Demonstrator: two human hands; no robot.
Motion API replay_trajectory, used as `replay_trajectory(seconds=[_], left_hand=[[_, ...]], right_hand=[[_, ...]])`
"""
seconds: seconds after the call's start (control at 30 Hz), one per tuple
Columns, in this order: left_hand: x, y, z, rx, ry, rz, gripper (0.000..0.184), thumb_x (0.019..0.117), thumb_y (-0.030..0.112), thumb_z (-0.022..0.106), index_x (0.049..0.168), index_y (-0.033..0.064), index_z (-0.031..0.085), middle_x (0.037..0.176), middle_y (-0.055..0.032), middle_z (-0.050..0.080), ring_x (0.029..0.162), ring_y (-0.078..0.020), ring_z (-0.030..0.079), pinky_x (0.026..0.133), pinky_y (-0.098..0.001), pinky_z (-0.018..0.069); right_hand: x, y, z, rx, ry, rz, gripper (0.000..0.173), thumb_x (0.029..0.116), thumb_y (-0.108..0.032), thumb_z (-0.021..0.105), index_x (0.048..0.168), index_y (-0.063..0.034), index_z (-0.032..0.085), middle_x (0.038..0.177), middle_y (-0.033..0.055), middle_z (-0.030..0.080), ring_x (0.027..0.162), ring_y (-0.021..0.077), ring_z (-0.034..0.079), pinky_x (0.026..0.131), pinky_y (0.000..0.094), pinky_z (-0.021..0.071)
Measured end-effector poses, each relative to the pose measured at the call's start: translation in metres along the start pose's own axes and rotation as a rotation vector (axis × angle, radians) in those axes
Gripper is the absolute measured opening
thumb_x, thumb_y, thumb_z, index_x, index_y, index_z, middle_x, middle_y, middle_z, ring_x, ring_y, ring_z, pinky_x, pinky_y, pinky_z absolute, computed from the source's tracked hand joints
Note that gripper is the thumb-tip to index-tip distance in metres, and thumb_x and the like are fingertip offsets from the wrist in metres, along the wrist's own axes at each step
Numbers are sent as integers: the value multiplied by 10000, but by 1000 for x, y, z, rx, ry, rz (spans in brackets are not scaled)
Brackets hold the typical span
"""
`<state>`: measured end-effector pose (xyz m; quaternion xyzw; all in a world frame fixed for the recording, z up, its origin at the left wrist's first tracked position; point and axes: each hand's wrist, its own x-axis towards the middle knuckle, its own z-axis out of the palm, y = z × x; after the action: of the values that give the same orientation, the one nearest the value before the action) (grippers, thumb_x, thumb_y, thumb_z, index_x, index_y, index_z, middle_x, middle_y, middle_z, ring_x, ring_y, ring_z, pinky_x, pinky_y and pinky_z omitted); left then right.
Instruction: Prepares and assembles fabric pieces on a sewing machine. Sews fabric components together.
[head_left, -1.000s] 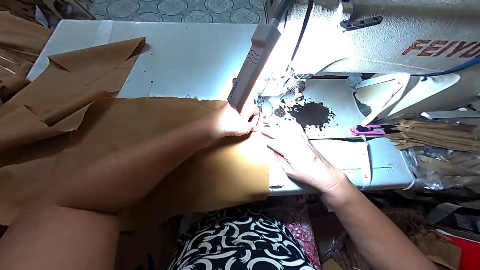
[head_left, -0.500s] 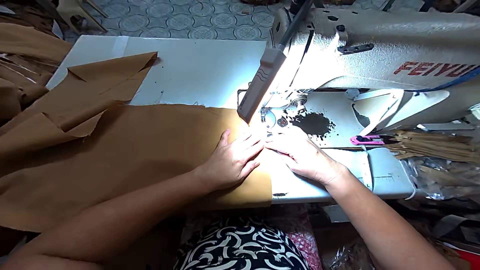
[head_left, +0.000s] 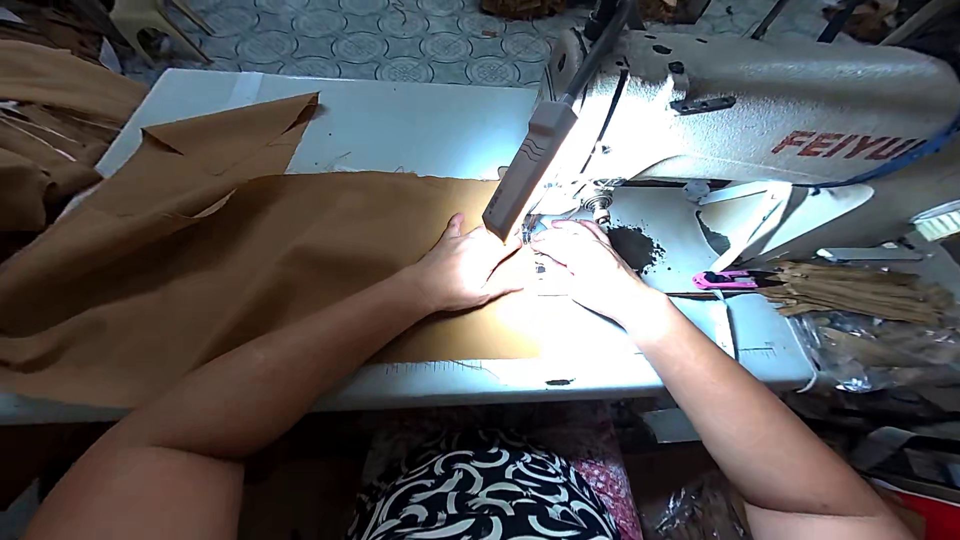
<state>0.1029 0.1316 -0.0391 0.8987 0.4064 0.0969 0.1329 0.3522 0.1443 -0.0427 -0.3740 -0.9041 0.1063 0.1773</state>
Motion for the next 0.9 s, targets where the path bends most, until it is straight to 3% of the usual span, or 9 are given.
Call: replay_trajectory(seconds=[0.07,0.1,0.17,0.23,0.37,0.5,0.77,0.83,0.9], left_hand=[[-9,15,0,55,62,72,761,936,698,476,1322,61,634,1461,-149,577,1452,-368,443,1147,-743,232],[-13,20,4,76,130,140,658,962,623,493,1205,38,672,1360,-166,635,1382,-363,519,1130,-685,317],[-18,22,10,49,285,295,333,1012,300,541,971,9,699,1109,-175,705,1150,-331,652,1015,-503,484],[-21,23,7,-17,354,350,200,975,95,557,906,-17,707,1041,-184,713,1054,-315,686,944,-417,547],[-24,16,-3,-48,307,341,175,963,85,570,929,-21,705,1155,-186,716,1153,-319,665,1020,-428,512],[-21,15,-8,-19,256,398,185,967,80,553,875,-13,684,1118,-176,716,1150,-316,667,1077,-483,469],[-22,22,-2,-4,156,327,269,1019,211,532,932,15,695,1120,-150,717,1180,-302,656,1118,-564,401],[-25,25,0,-14,165,270,318,1047,245,476,998,21,698,1138,-140,714,1206,-296,645,1133,-591,365],[-30,28,4,-5,157,207,354,1060,263,439,1181,35,680,1226,-126,695,1263,-294,619,1130,-673,323]], right_hand=[[-5,-10,-2,-41,-36,47,348,1049,-131,473,1324,-72,677,1400,84,644,1411,325,494,1203,580,281],[-10,-14,0,-64,-22,59,349,1041,-120,474,1324,-60,670,1393,106,642,1405,335,498,1198,585,288],[-20,-22,3,-89,52,74,341,1037,-135,458,1277,-32,677,1307,159,671,1340,353,555,1171,569,339],[-31,-30,8,-74,143,77,318,1023,-128,470,1201,-3,702,1225,181,695,1254,362,608,1129,541,397],[-41,-42,13,-46,153,52,368,1002,-150,495,1308,-98,693,1228,185,679,1230,379,607,1085,572,421],[-43,-41,15,-52,145,-33,296,961,-133,554,1162,-147,771,1147,165,687,1193,369,612,1078,572,419],[-43,-35,8,-18,130,-69,280,939,-108,565,1104,-104,790,1191,171,679,1247,372,580,1118,573,389],[-41,-31,7,-10,122,-113,305,959,-126,518,1106,-100,783,1295,139,679,1349,370,530,1175,578,336],[-39,-25,7,4,123,-179,333,969,-127,485,1106,-85,785,1352,108,673,1394,368,498,1200,566,303]])
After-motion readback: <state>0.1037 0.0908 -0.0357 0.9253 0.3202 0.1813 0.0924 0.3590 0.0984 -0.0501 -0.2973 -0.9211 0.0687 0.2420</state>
